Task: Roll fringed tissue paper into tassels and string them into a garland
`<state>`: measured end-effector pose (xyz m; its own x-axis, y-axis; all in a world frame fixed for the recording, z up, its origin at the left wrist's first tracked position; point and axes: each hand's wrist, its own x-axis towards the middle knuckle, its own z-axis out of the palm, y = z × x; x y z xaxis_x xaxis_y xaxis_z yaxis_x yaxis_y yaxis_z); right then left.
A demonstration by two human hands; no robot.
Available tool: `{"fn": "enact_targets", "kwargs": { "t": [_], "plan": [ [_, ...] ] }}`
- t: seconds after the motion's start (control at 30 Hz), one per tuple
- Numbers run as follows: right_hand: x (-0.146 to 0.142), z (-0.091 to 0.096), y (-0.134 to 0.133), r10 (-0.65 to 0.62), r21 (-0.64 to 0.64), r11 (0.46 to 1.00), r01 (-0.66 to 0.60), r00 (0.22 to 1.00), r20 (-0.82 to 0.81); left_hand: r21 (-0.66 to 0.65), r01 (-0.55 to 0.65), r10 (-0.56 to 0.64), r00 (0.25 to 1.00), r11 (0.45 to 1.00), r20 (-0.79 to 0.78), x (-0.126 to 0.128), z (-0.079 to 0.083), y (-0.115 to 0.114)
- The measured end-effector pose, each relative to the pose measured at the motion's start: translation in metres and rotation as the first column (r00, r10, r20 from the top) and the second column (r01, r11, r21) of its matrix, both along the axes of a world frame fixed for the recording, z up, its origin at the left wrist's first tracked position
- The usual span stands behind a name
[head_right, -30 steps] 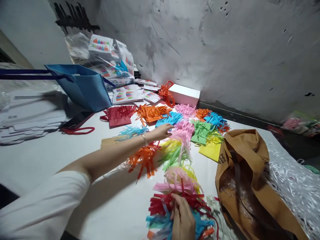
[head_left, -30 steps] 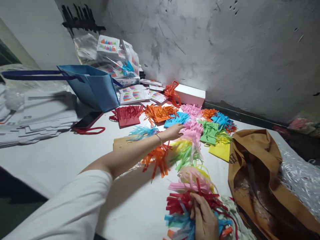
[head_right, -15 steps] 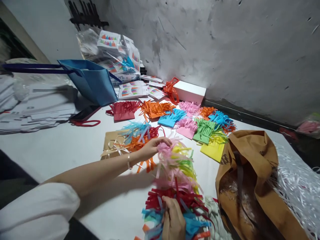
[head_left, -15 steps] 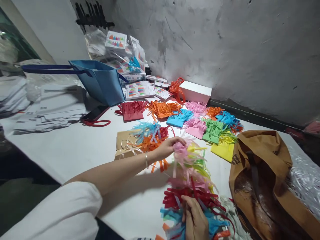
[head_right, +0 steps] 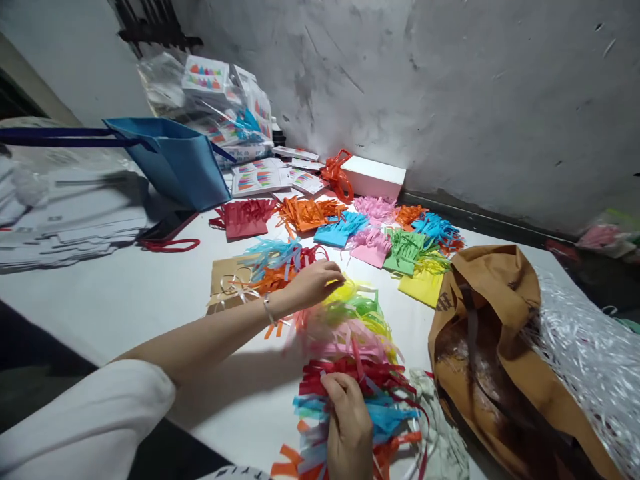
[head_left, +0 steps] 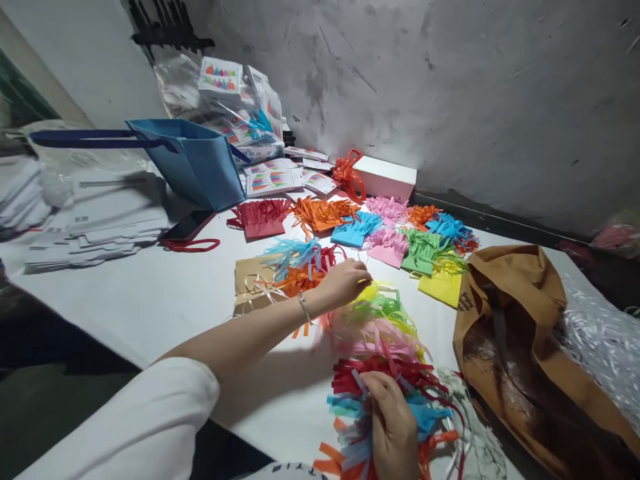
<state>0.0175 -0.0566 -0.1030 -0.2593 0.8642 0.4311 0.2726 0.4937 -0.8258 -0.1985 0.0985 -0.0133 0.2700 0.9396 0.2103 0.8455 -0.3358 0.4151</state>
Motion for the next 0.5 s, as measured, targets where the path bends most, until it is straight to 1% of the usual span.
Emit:
{"fn": "enact_targets", "kwargs": {
  "t": [0.07,0.17,0.23,0.27,0.3,0.33,0.37,0.4,0.43,0.47,0.5],
  "plan": [
    [0.0,0.008,0.0,0.026,0.057,0.998,-0.029,0.998,0.048,-0.052,0.05,-0.053,0.997,0.997,-0.052,0.032,-0.003,0.017],
    [-0.001,0.019,-0.002,0.09,0.106,0.989,-0.103,0.989,0.117,-0.163,0.073,-0.092,0.989,0.984,-0.113,0.074,-0.013,0.043],
    [0.0,0.022,-0.006,0.121,0.112,0.984,-0.136,0.984,0.13,-0.237,0.085,-0.116,0.986,0.968,-0.119,0.093,-0.021,0.055],
    [0.002,0.023,-0.008,0.134,0.107,0.983,-0.149,0.982,0.136,-0.266,0.099,-0.131,0.986,0.959,-0.106,0.099,-0.023,0.059],
    [0.003,0.023,-0.011,0.121,0.093,0.987,-0.134,0.983,0.136,-0.284,0.119,-0.148,0.986,0.951,-0.083,0.102,-0.025,0.061],
    [0.006,0.023,-0.014,0.075,0.065,0.994,-0.084,0.989,0.126,-0.291,0.143,-0.164,0.985,0.946,-0.05,0.103,-0.024,0.061],
    [0.008,0.022,-0.017,0.004,0.014,1.0,-0.006,0.994,0.105,-0.284,0.168,-0.178,0.984,0.944,-0.008,0.101,-0.022,0.059],
    [0.011,0.023,-0.02,-0.083,-0.057,0.995,0.087,0.994,0.074,-0.263,0.193,-0.188,0.981,0.945,0.042,0.097,-0.018,0.054],
    [0.013,0.024,-0.021,-0.176,-0.14,0.974,0.179,0.984,0.035,-0.233,0.216,-0.198,0.975,0.948,0.098,0.092,-0.013,0.047],
    [0.015,0.027,-0.022,-0.266,-0.221,0.941,0.257,0.964,-0.012,-0.196,0.235,-0.206,0.966,0.952,0.157,0.085,-0.007,0.038],
    [0.017,0.031,-0.023,-0.337,-0.29,0.907,0.306,0.939,-0.062,-0.157,0.252,-0.216,0.952,0.955,0.218,0.077,-0.001,0.026]
  ]
}}
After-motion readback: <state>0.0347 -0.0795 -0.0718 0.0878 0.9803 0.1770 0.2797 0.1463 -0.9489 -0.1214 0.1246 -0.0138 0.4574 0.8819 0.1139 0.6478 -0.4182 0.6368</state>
